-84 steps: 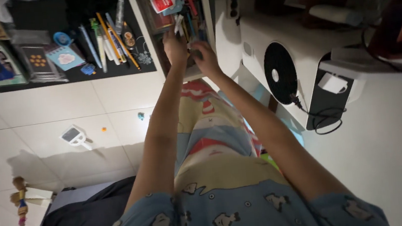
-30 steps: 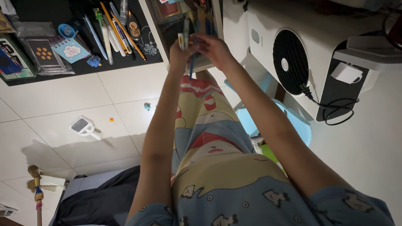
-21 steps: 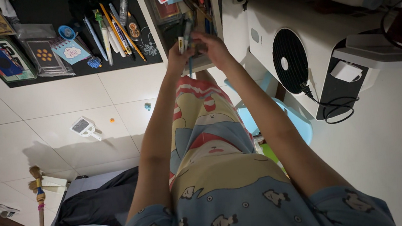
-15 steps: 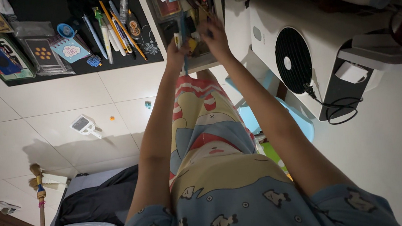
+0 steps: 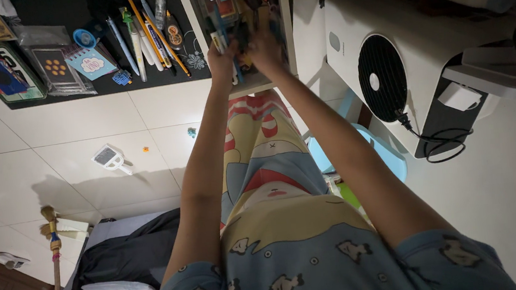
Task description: The person is seen organizing items from a drawer and putting them into a colorful plush box, then gathering plastic wrap from the floor.
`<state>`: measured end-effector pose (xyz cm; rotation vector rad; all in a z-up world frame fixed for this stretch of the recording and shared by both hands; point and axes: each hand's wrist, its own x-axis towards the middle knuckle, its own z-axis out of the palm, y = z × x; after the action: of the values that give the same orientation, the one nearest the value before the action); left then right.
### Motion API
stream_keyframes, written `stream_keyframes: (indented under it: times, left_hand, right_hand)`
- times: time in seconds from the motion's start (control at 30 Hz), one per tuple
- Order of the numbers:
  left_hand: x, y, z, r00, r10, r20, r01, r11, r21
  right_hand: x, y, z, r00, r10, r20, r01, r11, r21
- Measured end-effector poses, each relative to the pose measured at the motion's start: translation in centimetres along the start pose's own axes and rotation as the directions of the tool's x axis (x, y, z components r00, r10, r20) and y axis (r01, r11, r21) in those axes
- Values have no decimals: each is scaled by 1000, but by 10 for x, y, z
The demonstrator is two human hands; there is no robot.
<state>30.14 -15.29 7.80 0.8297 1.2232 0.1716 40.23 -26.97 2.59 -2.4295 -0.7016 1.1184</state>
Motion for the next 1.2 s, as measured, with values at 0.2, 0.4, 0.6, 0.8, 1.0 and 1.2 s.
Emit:
stream_keyframes:
  times: [0.2,0.4,0.6,0.8,1.0,1.2]
  left_hand:
    - [-11,-23,0,994,100,38,-92,982,-164]
    - [-45,8,19,993,116,36,-112,989,-95]
    - [-85,43,6,993,113,-37,-113,994,-4]
    - [-116,55,-32,983,173,-53,-177,981,-78]
    - [-111,67,-108,979,122,-163,-109,990,89]
    - [-72,66,-195,981,14,-193,-3,998,57]
  right_hand:
    - [-64,-8,-16,979,-61,193,-102,677,729]
    - [-106,-52,-67,973,-209,102,48,611,790]
    - [-155,-92,-104,882,-469,50,365,746,558]
    - [-176,-133,-107,922,-301,243,22,668,744]
    - [-161,-162,-52,895,-413,169,201,711,673]
    - [-122,-187,37,970,-209,124,112,836,537]
